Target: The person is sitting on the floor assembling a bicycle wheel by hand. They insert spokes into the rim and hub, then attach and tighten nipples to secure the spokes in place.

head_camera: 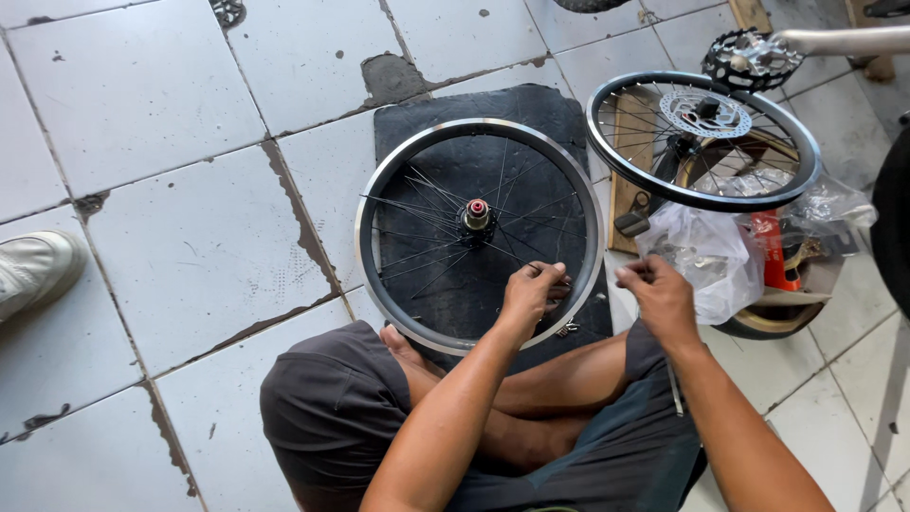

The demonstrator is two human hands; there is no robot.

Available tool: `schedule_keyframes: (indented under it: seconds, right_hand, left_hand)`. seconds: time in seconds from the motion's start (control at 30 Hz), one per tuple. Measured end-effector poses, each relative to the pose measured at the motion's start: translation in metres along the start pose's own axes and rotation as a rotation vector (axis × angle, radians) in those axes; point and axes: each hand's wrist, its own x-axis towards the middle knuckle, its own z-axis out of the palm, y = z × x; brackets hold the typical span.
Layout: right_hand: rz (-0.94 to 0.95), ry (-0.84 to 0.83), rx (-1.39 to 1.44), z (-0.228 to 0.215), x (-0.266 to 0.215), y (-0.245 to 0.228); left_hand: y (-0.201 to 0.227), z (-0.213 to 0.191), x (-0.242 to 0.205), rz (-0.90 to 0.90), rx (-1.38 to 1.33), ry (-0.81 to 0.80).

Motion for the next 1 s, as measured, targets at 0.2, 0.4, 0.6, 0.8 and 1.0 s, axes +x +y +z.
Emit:
schedule_keyframes:
  seconds: [0.2, 0.4, 0.6, 0.8, 1.0]
  right_hand:
    - [-0.102, 0.084, 0.104, 0.06, -0.012, -0.045]
    - [-0.146, 0.059, 0.051, 0.074, -0.013, -0.045]
    - [-0.212, 0.023, 0.107, 0.068, -0.015, -0.041]
    - [-0.305, -0.022, 0.047, 0.062, -0.019, -0.044]
    - [-0.07, 0.006, 0.202, 0.029, -0.031, -0.079]
  left_hand:
    - [0.013, 0.005, -0.012, -0.009, 0.028, 0.009]
    - [0.007, 0.003, -0.002, -0.03, -0.088, 0.014]
    - [-0.002, -0.004, 0.01, -0.028, -0.104, -0.032]
    - [-0.016, -0.007, 0.021, -0.014, -0.106, -0.041]
    - [0.005, -0.002, 0.002, -0.027, -0.095, -0.047]
